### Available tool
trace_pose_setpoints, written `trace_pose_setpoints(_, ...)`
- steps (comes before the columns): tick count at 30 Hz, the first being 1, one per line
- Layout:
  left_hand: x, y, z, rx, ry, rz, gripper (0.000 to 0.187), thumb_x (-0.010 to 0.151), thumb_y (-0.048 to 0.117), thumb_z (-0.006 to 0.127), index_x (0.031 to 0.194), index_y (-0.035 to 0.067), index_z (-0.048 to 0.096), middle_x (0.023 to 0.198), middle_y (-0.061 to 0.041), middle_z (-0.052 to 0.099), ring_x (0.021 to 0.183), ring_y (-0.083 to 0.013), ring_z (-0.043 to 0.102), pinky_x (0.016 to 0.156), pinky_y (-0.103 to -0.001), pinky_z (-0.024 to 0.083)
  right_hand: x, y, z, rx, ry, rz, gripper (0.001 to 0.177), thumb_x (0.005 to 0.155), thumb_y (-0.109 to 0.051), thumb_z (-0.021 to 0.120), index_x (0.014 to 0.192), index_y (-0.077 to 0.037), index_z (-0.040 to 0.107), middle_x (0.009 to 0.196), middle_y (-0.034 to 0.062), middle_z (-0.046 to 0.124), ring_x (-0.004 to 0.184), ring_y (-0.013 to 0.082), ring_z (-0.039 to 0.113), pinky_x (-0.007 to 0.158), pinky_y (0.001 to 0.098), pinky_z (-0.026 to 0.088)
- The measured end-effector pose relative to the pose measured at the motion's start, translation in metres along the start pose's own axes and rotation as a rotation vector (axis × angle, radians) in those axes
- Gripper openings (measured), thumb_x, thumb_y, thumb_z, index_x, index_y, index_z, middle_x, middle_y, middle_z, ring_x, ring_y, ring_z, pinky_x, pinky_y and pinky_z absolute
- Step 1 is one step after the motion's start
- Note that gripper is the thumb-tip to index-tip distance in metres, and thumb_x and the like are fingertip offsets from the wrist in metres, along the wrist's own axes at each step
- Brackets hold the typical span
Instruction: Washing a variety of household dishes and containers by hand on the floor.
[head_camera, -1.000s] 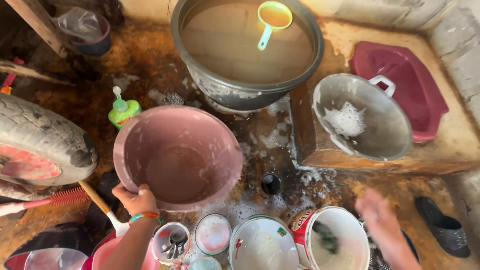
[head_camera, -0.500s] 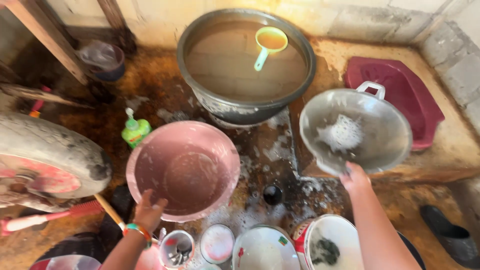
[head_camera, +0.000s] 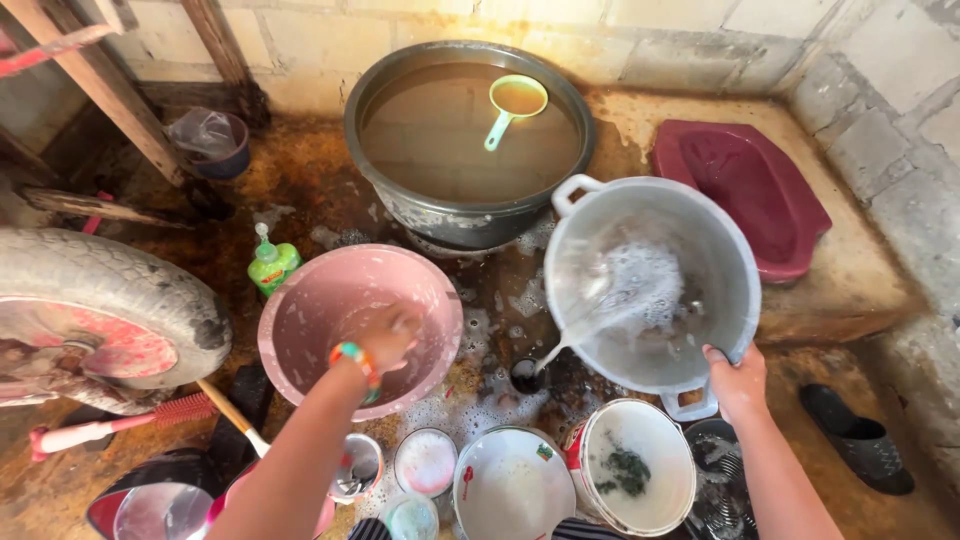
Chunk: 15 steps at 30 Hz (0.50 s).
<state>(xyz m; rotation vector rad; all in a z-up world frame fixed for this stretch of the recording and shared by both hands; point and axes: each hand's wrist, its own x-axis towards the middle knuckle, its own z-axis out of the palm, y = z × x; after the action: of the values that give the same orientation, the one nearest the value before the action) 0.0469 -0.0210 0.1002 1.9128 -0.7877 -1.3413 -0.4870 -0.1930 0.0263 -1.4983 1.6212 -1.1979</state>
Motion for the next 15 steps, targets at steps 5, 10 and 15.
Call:
trace_pose_setpoints(5, -0.001, 0.025, 0.014, 0.072, 0.111, 0.346, 0.051, 0.096, 0.030, 0.066, 0.144, 0.018, 0.054, 0.146, -0.010, 0.060, 0.133, -0.0240, 0.057, 0.105, -0.036, 0.048, 0.006, -0.038, -0.008, 0.002, -0.186, 0.080, 0.031, 0.092, -0.007, 0.071, 0.122, -0.001, 0.068, 0.111, 0.0109, 0.074, 0.101, 0.0201, 0.066, 0.090, 0.0360, 0.050)
trace_pose_setpoints(10, -0.103, 0.096, 0.001, 0.057, 0.206, 0.182, 0.088, 0.092, 0.028, 0.075, 0.164, 0.023, 0.025, 0.107, -0.026, 0.077, 0.096, -0.0290, 0.074, 0.091, -0.036, 0.058, 0.022, -0.104, 0.006, -0.127, -0.557, 0.028, 0.036, 0.089, -0.019, 0.075, 0.120, -0.001, 0.070, 0.109, 0.0119, 0.076, 0.098, 0.0202, 0.068, 0.087, 0.0382, 0.054)
trace_pose_setpoints(15, -0.011, -0.012, -0.014, -0.003, -0.075, 0.525, 0.041, 0.090, 0.027, 0.074, 0.127, 0.009, 0.068, 0.096, 0.001, 0.074, 0.087, -0.0113, 0.068, 0.076, -0.034, 0.058, 0.025, -0.162, 0.051, -0.267, -0.690, -0.021, 0.039, 0.089, -0.024, 0.075, 0.122, -0.005, 0.071, 0.109, 0.0104, 0.078, 0.099, 0.0198, 0.070, 0.088, 0.0382, 0.054)
